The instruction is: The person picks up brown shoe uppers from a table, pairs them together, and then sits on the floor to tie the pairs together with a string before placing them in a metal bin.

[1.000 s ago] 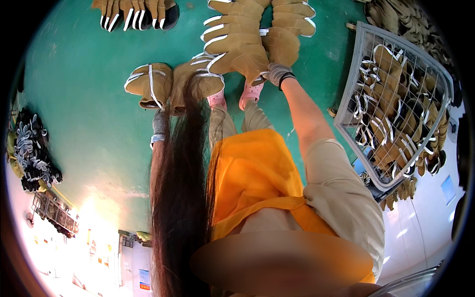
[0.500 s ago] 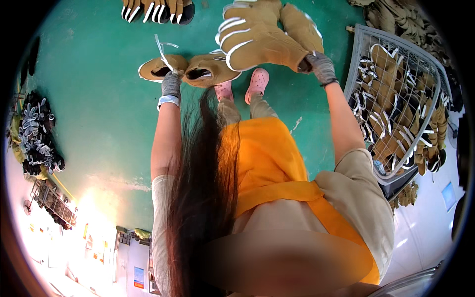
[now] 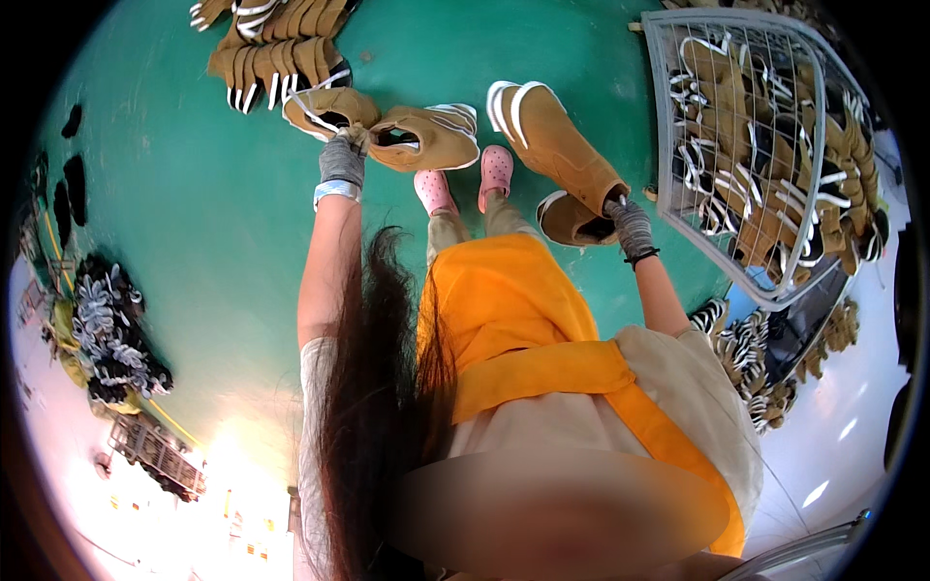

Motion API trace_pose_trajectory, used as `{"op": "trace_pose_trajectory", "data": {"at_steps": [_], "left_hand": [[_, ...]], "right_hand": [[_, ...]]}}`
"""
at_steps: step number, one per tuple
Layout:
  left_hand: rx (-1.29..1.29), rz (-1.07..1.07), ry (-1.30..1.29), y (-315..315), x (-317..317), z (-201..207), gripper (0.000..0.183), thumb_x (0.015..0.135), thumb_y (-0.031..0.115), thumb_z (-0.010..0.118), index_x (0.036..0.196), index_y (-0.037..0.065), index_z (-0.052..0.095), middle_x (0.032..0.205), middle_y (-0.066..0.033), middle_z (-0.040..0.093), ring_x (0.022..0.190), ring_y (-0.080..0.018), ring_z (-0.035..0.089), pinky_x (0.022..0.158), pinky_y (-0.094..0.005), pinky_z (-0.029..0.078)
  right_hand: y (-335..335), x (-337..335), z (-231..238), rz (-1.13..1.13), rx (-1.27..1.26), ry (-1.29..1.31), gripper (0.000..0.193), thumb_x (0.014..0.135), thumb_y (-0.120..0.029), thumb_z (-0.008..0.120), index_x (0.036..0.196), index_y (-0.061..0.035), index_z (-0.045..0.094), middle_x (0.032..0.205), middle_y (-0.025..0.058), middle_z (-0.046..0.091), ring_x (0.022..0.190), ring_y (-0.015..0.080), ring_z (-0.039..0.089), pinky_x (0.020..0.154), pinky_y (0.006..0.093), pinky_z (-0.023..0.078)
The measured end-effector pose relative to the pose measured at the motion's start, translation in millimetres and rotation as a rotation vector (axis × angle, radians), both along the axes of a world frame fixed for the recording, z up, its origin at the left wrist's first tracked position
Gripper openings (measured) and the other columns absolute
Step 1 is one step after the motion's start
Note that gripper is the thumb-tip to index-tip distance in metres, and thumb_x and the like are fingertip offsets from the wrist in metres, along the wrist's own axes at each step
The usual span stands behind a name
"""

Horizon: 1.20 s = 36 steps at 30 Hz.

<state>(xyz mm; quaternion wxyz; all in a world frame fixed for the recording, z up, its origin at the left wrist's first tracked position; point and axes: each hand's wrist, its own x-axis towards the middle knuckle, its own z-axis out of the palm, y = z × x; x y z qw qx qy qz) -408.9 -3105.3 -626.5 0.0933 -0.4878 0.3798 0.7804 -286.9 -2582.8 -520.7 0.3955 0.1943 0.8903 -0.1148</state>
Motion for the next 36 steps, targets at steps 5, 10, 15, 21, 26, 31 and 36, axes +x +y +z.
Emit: {"op": "trace_pose_trajectory", "data": {"at_steps": [5, 10, 15, 21, 26, 31, 36], "left_hand": [[0.05, -0.064, 0.014, 39, -28, 3, 0.008, 0.089, 0.006, 0.055, 0.092, -0.001, 0.058, 0.09, -0.0124, 0.063, 0.083, -0.0249, 0.062, 0.081, -0.0343, 0.055], [0.238, 0.051, 0.127, 92, -67, 17, 0.02, 0.094, 0.005, 0.05, 0.109, -0.008, 0.051, 0.106, -0.0157, 0.058, 0.101, -0.0273, 0.058, 0.093, -0.0388, 0.051], [0.343, -0.061, 0.282, 132, -120, 17, 0.025, 0.096, 0.006, 0.044, 0.114, -0.009, 0.052, 0.112, -0.0182, 0.057, 0.109, -0.029, 0.055, 0.099, -0.0383, 0.048], [-0.862, -1.247, 0.174, 140, -179, -100, 0.031, 0.093, 0.03, 0.05, 0.111, 0.008, 0.062, 0.098, -0.0156, 0.066, 0.088, -0.0315, 0.063, 0.083, -0.0369, 0.05], [-1.16, -1.575, 0.474, 215, -191, -108, 0.035, 0.091, 0.034, 0.05, 0.112, 0.008, 0.061, 0.105, -0.015, 0.065, 0.093, -0.0342, 0.06, 0.083, -0.0404, 0.046], [-1.112, -1.59, 0.518, 236, -263, -134, 0.035, 0.093, 0.034, 0.052, 0.113, 0.007, 0.061, 0.105, -0.0178, 0.064, 0.101, -0.0327, 0.059, 0.087, -0.0396, 0.045], [-0.601, -1.171, 0.407, 215, -302, -160, 0.026, 0.094, 0.023, 0.056, 0.107, 0.002, 0.062, 0.094, -0.0106, 0.066, 0.087, -0.0188, 0.058, 0.082, -0.0281, 0.045]], "right_hand": [[24, 15, -21, -0.357, -0.104, 0.1, 0.057, 0.085, -0.043, 0.058, 0.12, 0.0017, 0.056, 0.116, 0.0219, 0.06, 0.11, 0.0358, 0.056, 0.092, 0.0405, 0.043], [36, 14, -41, -0.669, -0.104, 0.246, 0.051, 0.086, -0.041, 0.059, 0.121, -0.0041, 0.058, 0.113, 0.0188, 0.063, 0.105, 0.0344, 0.059, 0.088, 0.0385, 0.044], [41, 5, -64, -0.701, 0.014, 0.326, 0.05, 0.086, -0.041, 0.059, 0.12, -0.0046, 0.058, 0.113, 0.0188, 0.063, 0.104, 0.0354, 0.058, 0.087, 0.0398, 0.044], [12, -62, -127, -0.536, -0.076, 0.407, 0.047, 0.088, -0.043, 0.056, 0.114, -0.0038, 0.059, 0.101, 0.0198, 0.065, 0.096, 0.0372, 0.06, 0.079, 0.0429, 0.047], [-43, -158, -171, -0.17, -0.32, 0.265, 0.036, 0.088, -0.039, 0.054, 0.108, -0.0108, 0.06, 0.095, 0.0177, 0.064, 0.09, 0.0389, 0.059, 0.079, 0.0435, 0.047], [-88, -239, -246, 0.084, -0.149, 0.115, 0.034, 0.091, -0.035, 0.046, 0.112, -0.0125, 0.062, 0.104, 0.0173, 0.065, 0.1, 0.036, 0.061, 0.082, 0.0483, 0.047], [-105, -313, -201, 0.172, 0.064, -0.02, 0.038, 0.092, -0.037, 0.048, 0.11, -0.0074, 0.063, 0.097, 0.0183, 0.065, 0.09, 0.0343, 0.063, 0.078, 0.0447, 0.049]]}}
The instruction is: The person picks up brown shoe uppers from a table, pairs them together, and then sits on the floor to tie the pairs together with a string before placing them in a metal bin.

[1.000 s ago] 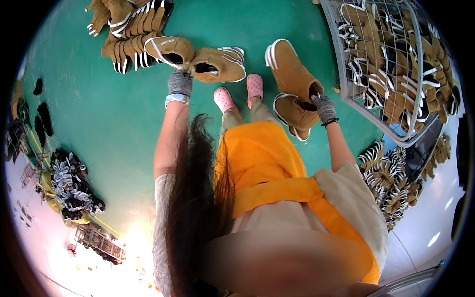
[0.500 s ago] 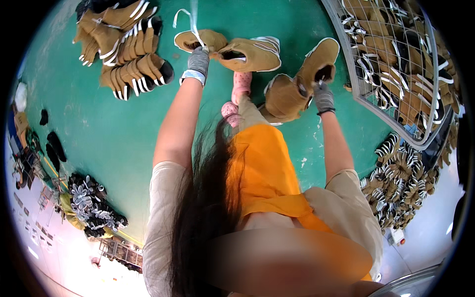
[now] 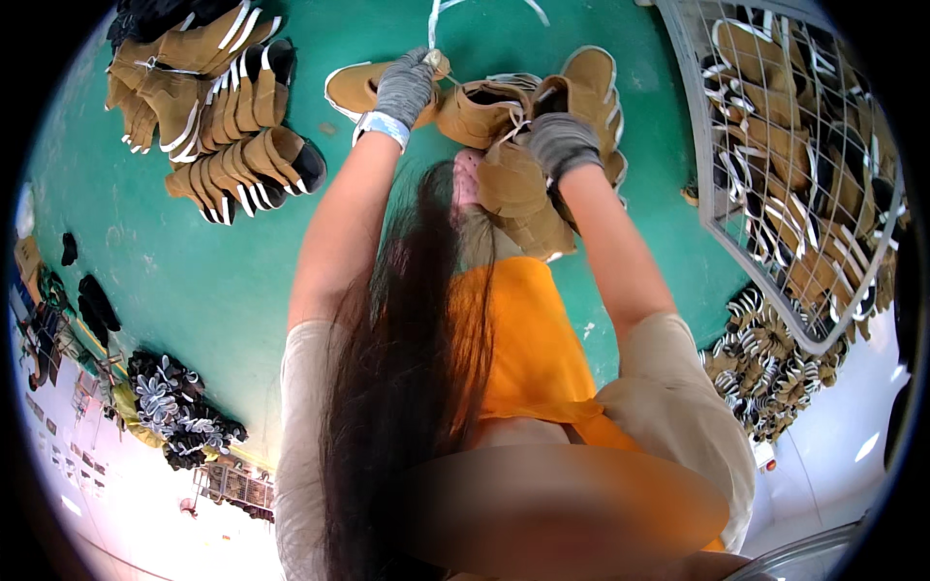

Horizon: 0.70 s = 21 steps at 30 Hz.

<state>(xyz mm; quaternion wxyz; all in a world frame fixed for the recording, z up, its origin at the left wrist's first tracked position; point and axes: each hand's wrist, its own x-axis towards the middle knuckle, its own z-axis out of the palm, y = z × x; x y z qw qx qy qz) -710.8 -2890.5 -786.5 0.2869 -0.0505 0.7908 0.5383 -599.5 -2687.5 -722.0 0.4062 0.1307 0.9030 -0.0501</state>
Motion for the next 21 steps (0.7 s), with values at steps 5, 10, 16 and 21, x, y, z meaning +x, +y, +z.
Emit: {"op": "trace_pose_trajectory", "data": {"at_steps": [5, 10, 16, 21], "left_hand": [[0.196, 0.005, 0.138, -18, -21, 12, 0.03, 0.093, 0.027, 0.058, 0.106, 0.001, 0.063, 0.091, -0.0075, 0.066, 0.084, -0.0143, 0.058, 0.078, -0.0264, 0.046], [0.254, -0.041, 0.172, -34, -55, -19, 0.032, 0.092, 0.032, 0.06, 0.106, 0.003, 0.065, 0.09, -0.0049, 0.066, 0.076, -0.0109, 0.053, 0.07, -0.0272, 0.046], [0.45, -0.176, 0.147, -36, -87, -20, 0.034, 0.094, 0.035, 0.054, 0.113, 0.01, 0.065, 0.075, 0.0014, 0.055, 0.053, -0.0048, 0.038, 0.046, -0.0204, 0.036], [0.362, -0.305, 0.339, -29, -97, -45, 0.031, 0.093, 0.031, 0.056, 0.112, 0.008, 0.065, 0.079, -0.0009, 0.058, 0.06, -0.0078, 0.042, 0.054, -0.0233, 0.04]], "right_hand": [[-44, -65, 3, -0.137, -0.611, 0.815, 0.04, 0.089, -0.044, 0.054, 0.108, -0.0094, 0.064, 0.093, 0.0136, 0.067, 0.087, 0.0312, 0.062, 0.078, 0.0389, 0.048], [-72, -124, -61, -0.005, -0.469, 0.689, 0.03, 0.086, -0.033, 0.062, 0.102, -0.0082, 0.067, 0.099, 0.0086, 0.067, 0.089, 0.0232, 0.061, 0.081, 0.0306, 0.047], [-64, -117, -84, -0.606, -1.144, 0.899, 0.022, 0.087, -0.022, 0.063, 0.103, -0.0064, 0.065, 0.095, 0.005, 0.066, 0.087, 0.0167, 0.059, 0.079, 0.0302, 0.047], [-62, -127, -78, -0.687, -1.402, 0.841, 0.023, 0.089, -0.025, 0.063, 0.108, -0.0109, 0.066, 0.093, -0.0002, 0.062, 0.094, 0.0091, 0.054, 0.078, 0.0253, 0.047]]}}
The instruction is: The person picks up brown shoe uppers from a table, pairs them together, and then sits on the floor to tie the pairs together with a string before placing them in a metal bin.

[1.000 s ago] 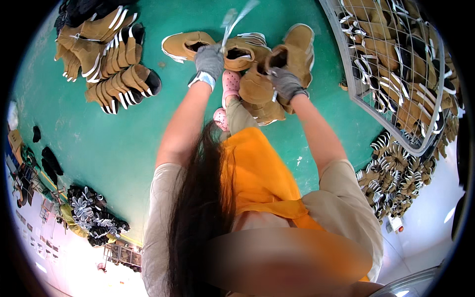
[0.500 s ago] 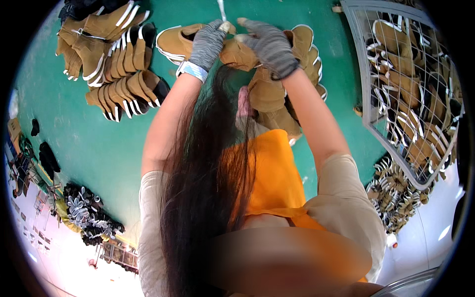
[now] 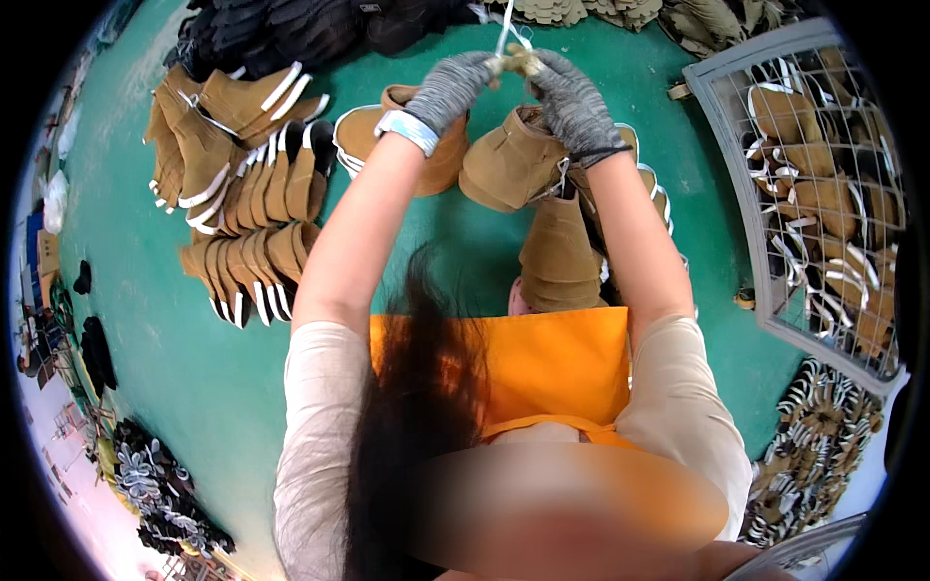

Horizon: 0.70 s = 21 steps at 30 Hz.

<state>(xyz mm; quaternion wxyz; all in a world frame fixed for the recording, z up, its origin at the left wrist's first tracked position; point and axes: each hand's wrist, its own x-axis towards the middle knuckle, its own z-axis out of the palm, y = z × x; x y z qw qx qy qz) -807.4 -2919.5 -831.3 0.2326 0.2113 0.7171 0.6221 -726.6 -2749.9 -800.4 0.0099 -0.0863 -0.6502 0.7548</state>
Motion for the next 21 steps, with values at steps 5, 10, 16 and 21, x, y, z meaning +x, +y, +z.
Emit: {"op": "trace_pose_trajectory", "data": {"at_steps": [5, 10, 16, 21], "left_hand": [[-0.17, -0.147, 0.135, 9, 16, 9, 0.022, 0.09, 0.019, 0.059, 0.099, 0.0, 0.064, 0.087, -0.0056, 0.064, 0.082, -0.014, 0.056, 0.076, -0.0294, 0.046], [-0.213, -0.174, 0.269, -10, 20, 24, 0.021, 0.09, 0.02, 0.06, 0.098, 0.0, 0.063, 0.083, -0.0037, 0.063, 0.077, -0.0155, 0.057, 0.072, -0.0308, 0.046], [0.156, -0.117, -0.25, -26, 22, 28, 0.03, 0.092, 0.033, 0.056, 0.095, 0.005, 0.063, 0.07, -0.0033, 0.06, 0.059, -0.0135, 0.054, 0.054, -0.0279, 0.045], [0.162, -0.168, -0.416, -24, 2, 32, 0.027, 0.094, 0.031, 0.055, 0.099, 0.005, 0.063, 0.066, 0.0048, 0.051, 0.057, -0.0068, 0.046, 0.048, -0.0215, 0.038]], "right_hand": [[-10, -11, 22, 0.044, 0.255, -0.051, 0.026, 0.088, -0.023, 0.064, 0.108, -0.0074, 0.068, 0.1, 0.0024, 0.066, 0.094, 0.0124, 0.058, 0.084, 0.0278, 0.047], [-36, -4, 78, 0.268, 0.445, -0.027, 0.031, 0.089, -0.028, 0.063, 0.11, -0.0059, 0.065, 0.096, 0.0023, 0.066, 0.083, 0.0118, 0.058, 0.076, 0.0276, 0.049], [-5, -15, 50, -0.053, -0.033, -0.154, 0.024, 0.095, -0.027, 0.052, 0.103, -0.0079, 0.063, 0.096, 0.0041, 0.067, 0.079, 0.0123, 0.063, 0.07, 0.0265, 0.053], [71, -72, -36, -0.004, 1.005, 0.137, 0.031, 0.094, -0.031, 0.051, 0.084, -0.0046, 0.064, 0.07, 0.0099, 0.065, 0.069, 0.0193, 0.065, 0.058, 0.0357, 0.053]]}}
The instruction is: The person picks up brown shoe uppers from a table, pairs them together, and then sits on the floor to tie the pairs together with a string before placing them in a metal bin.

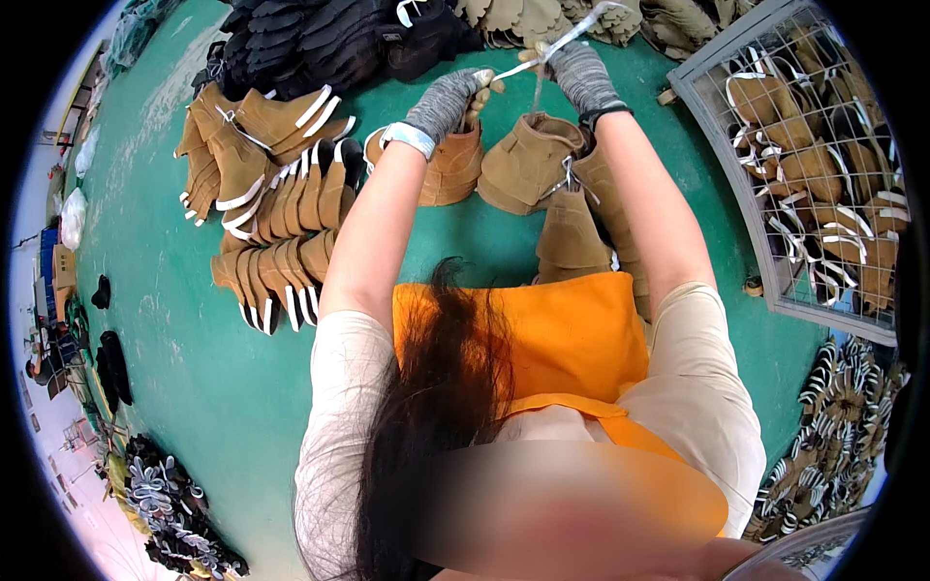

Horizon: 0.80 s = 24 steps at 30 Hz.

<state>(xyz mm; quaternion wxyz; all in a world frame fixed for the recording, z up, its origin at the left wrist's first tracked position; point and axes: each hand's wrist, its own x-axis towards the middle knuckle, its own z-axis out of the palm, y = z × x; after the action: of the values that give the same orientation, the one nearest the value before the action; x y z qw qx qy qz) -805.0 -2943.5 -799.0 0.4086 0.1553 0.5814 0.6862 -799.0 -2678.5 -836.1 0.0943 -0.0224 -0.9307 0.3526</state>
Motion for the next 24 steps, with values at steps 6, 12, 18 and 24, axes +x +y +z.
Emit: {"op": "trace_pose_trajectory", "data": {"at_steps": [6, 12, 18, 24], "left_hand": [[0.101, 0.157, 0.094, 5, 20, -13, 0.031, 0.095, 0.032, 0.052, 0.103, 0.004, 0.063, 0.073, 0.0048, 0.051, 0.06, -0.0053, 0.046, 0.052, -0.0191, 0.041], [0.197, 0.319, -0.102, 2, 10, -27, 0.025, 0.095, 0.021, 0.053, 0.11, 0.002, 0.058, 0.079, -0.0003, 0.057, 0.064, -0.0098, 0.051, 0.055, -0.0226, 0.047], [0.311, 0.389, -0.1, 0, 5, -22, 0.025, 0.094, 0.021, 0.054, 0.111, 0.004, 0.058, 0.086, -0.0051, 0.062, 0.069, -0.0139, 0.058, 0.06, -0.0249, 0.051], [0.482, 0.395, -0.01, -7, 4, 20, 0.017, 0.092, 0.02, 0.059, 0.102, 0.007, 0.059, 0.077, 0.0007, 0.056, 0.066, -0.0094, 0.053, 0.061, -0.022, 0.047]], "right_hand": [[-27, 19, 18, 0.041, -1.076, -0.114, 0.024, 0.092, -0.012, 0.051, 0.113, -0.0019, 0.055, 0.102, 0.0117, 0.062, 0.085, 0.0216, 0.061, 0.071, 0.0334, 0.052], [-51, 79, 48, 0.501, -1.909, -0.346, 0.016, 0.092, -0.015, 0.056, 0.104, -0.0053, 0.06, 0.086, 0.0054, 0.064, 0.081, 0.0182, 0.061, 0.074, 0.0316, 0.053], [-88, 83, 51, -0.21, -0.645, -0.259, 0.045, 0.083, -0.04, 0.067, 0.106, -0.0018, 0.064, 0.1, 0.0118, 0.067, 0.088, 0.0177, 0.064, 0.078, 0.0316, 0.051], [-93, 74, 33, -0.084, -0.691, -0.086, 0.03, 0.088, -0.03, 0.061, 0.109, -0.0094, 0.066, 0.1, 0.0094, 0.067, 0.093, 0.0209, 0.062, 0.083, 0.0319, 0.048]]}}
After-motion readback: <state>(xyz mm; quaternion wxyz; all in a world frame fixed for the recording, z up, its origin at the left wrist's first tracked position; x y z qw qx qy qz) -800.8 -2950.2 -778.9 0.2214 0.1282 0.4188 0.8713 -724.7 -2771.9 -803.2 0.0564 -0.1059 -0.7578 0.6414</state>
